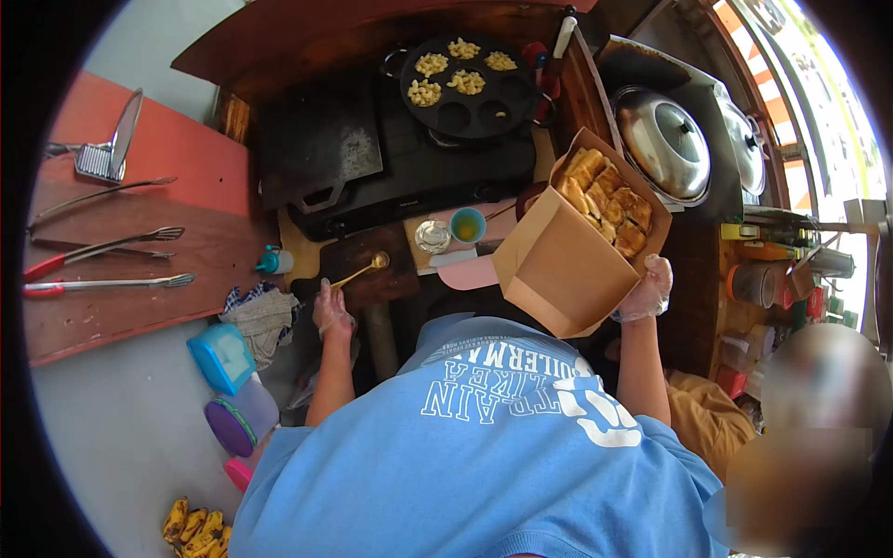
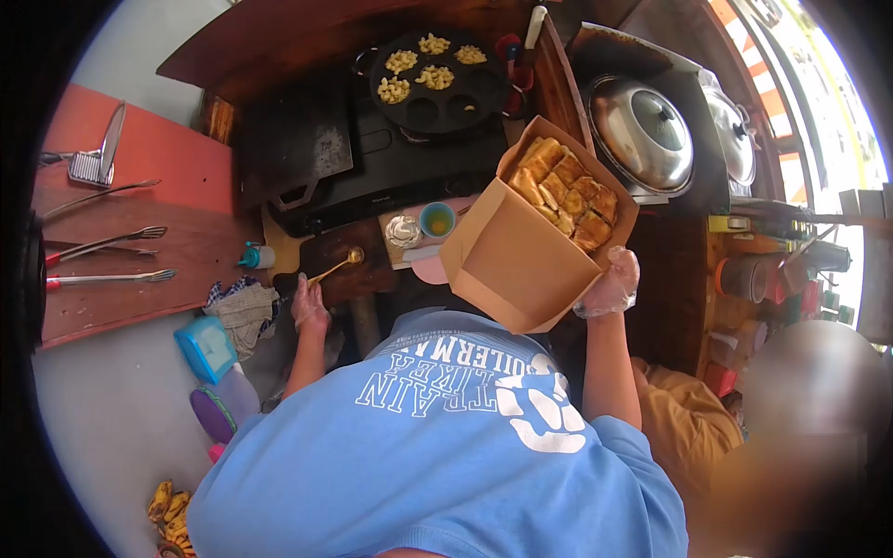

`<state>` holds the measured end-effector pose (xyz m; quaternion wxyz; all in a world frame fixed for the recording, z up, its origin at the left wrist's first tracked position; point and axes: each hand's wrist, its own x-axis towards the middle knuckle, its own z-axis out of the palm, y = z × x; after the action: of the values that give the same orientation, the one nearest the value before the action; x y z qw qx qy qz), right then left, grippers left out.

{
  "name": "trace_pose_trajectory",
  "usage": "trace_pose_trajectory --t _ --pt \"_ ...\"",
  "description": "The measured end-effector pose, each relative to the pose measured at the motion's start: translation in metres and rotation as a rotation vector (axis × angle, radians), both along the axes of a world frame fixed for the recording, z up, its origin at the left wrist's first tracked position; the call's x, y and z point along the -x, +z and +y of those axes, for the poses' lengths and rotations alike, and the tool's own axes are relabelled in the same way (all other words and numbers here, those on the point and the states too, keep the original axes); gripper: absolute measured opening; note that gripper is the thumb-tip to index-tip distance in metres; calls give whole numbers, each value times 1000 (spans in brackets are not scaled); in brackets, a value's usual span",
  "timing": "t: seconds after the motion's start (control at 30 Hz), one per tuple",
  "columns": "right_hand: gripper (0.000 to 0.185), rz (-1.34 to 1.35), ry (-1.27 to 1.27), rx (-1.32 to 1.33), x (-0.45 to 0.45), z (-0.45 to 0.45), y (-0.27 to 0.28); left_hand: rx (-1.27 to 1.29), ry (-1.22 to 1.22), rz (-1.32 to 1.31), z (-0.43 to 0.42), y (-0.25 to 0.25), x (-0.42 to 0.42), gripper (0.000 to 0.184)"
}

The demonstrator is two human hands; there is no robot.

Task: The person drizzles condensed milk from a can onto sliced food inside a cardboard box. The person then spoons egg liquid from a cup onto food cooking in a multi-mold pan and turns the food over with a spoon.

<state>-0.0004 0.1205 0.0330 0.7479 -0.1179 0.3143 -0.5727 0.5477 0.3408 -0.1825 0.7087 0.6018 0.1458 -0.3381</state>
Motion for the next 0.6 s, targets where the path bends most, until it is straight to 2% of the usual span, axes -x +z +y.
trace_pose_trajectory --t 0.03,0.1,0.13,0.2,0.23,0.3,0.37,0.43,0.47,0.5,0.53,0.6 --pt "55 -12 -17 14 4 4 1 -1 -11 -1 0 13 5 45" --pt "55 13 -74 7 10 10 2 -313 -34 -141 0 39 17 48" --pt "59 11 -85 16 12 13 2 -313 -48 -143 8 27 21 48" --pt "62 11 -114 23 16 20 3 -385 -27 -892 15 4 31 57" --pt "62 -9 -108 30 17 23 4 -378 -44 -894 3 17 41 57" --pt "63 -24 -109 32 17 28 12 -381 -716 -1059 -23 39 75 73" --pt "43 20 -122 -21 11 31 22 -205 -855 -1211 -66 20 114 87" --pt "38 7 -221 -81 18 34 9 -270 -910 -1122 -101 28 149 96" --pt "36 1 -277 -103 20 34 6 -253 -915 -1127 -115 16 159 96" --pt "34 -4 -332 -124 23 34 3 -227 -848 -1019 -128 -3 169 94" --pt "31 -69 -362 -53 21 33 6 -200 -784 -908 -140 -7 177 93" --pt "29 -126 -403 34 19 35 18 -250 -779 -916 -153 -1 181 88"
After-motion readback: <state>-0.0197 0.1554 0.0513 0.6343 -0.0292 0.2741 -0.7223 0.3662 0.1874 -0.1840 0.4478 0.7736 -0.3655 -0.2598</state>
